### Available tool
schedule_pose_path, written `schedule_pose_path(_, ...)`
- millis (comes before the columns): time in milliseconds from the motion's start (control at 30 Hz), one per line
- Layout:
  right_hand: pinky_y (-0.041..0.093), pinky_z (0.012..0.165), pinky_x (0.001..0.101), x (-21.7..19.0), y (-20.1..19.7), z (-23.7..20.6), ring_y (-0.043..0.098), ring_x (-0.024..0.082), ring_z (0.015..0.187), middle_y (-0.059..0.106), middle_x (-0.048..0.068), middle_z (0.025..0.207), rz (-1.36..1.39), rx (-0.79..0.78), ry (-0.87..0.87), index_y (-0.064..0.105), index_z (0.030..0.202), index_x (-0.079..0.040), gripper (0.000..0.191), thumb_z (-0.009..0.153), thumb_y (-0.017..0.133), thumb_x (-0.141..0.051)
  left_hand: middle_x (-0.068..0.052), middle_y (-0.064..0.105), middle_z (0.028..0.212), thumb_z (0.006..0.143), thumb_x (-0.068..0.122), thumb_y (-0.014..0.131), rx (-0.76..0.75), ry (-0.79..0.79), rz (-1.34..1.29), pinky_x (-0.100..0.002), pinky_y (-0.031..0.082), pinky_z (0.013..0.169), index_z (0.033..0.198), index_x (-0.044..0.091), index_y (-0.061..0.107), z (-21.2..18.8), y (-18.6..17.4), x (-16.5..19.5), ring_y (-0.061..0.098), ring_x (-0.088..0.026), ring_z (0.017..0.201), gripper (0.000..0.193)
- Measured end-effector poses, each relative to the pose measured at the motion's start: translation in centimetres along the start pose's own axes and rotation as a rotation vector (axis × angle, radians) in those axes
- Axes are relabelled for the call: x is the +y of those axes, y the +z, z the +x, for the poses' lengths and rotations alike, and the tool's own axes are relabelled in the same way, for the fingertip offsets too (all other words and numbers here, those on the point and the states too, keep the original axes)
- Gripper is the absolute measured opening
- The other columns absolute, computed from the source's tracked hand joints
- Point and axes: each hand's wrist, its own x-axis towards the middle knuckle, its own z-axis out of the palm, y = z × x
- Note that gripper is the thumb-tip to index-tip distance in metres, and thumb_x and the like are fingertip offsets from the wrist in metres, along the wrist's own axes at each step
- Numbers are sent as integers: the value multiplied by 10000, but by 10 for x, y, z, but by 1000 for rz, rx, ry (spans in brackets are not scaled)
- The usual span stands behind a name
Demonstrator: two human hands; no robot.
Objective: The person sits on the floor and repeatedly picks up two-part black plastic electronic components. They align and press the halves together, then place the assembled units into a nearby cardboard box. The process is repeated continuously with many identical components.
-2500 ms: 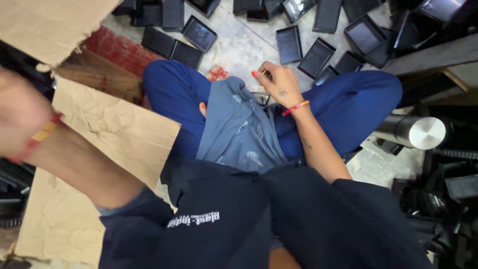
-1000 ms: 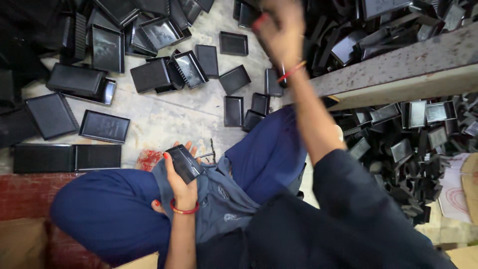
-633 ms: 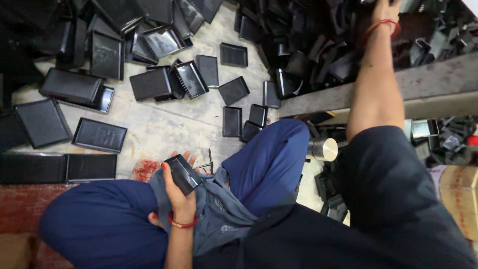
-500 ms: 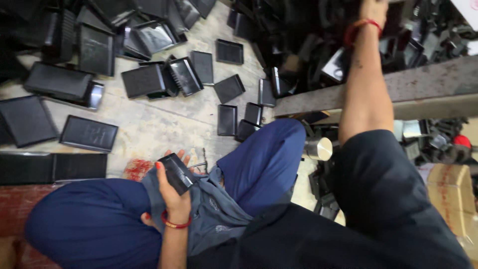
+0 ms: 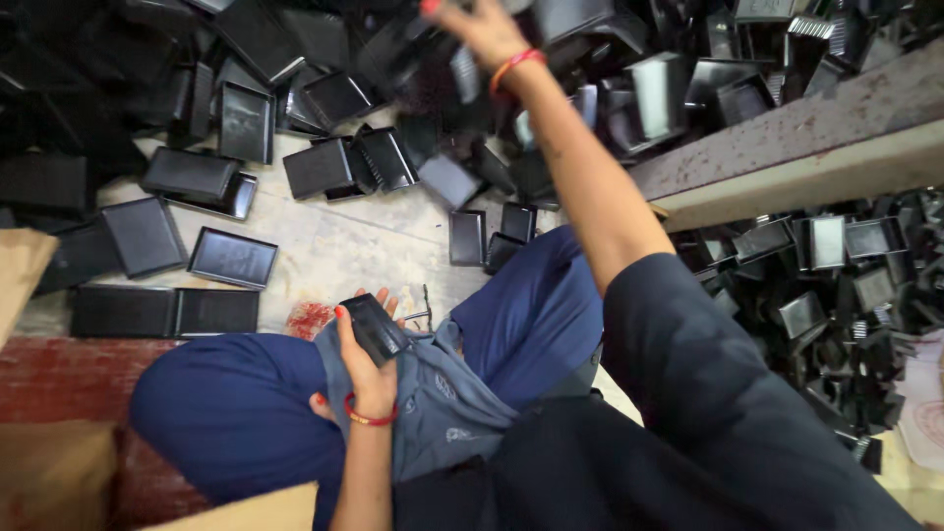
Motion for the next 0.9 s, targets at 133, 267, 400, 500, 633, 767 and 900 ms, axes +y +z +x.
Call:
schedule_pose_path(133,430,1096,465,-25,36,-42,498,336,1355,482,253,1496,265,-312,-359,388,1565,-48,715,1015,745,-334,-125,618,1406,984,584,457,-12,3,-16,-407,497,930,1436,146,513,2,-1,-1,600,-279,1240,632)
schedule_pose_path(267,553,1038,401,-10,14,-82,674,236,1232,657,185,1393,284,-337,-235,525,1496,-96,563,1002,718,-284,-124,634,1376,1008,566,473,-45,20,-49,-397,500,913,1419,130,529,2,-6,-5,609,-271,1212,602)
schedule_pose_path(400,586,841,279,45,-17,-98,747,153,1007,777,108,1172,431,96,-157,625,1379,-59,317,1096,636,-202,-130,647,1329,1030,548,489,-45,28,-86,-385,512,874,1415,122,540,7,-12,-11,626,-270,1159,577)
schedule_pose_path(500,587,808,269,76,6,-105,737,136,917,786,87,1038,484,324,-82,662,1265,-25,225,1066,670,-130,-127,650,1322,1023,544,481,-40,23,-63,-380,530,872,1426,130,526,13,-16,-14,639,-265,1161,580)
schedule_pose_path(633,588,797,289,67,56,-115,732,142,868,784,80,959,352,278,-88,735,1098,-45,146,1024,719,-170,-144,651,1326,1019,549,451,-39,23,-26,-388,545,876,1452,132,506,20,-19,-16,646,-280,1172,604)
schedule_pose_path(767,559,772,340,31,79,-124,719,203,816,735,59,889,-180,21,24,748,881,-105,312,868,871,-391,-148,637,1352,1027,547,442,-51,24,-22,-390,543,890,1467,127,492,21,-24,-17,633,-283,1190,611)
schedule_pose_path(900,437,814,486,2,86,-143,603,330,929,641,97,925,-528,125,-353,780,773,-149,255,667,894,-352,-159,630,1368,1035,545,447,-71,34,3,-392,534,911,1471,117,488,21,-27,-17,626,-283,1203,611)
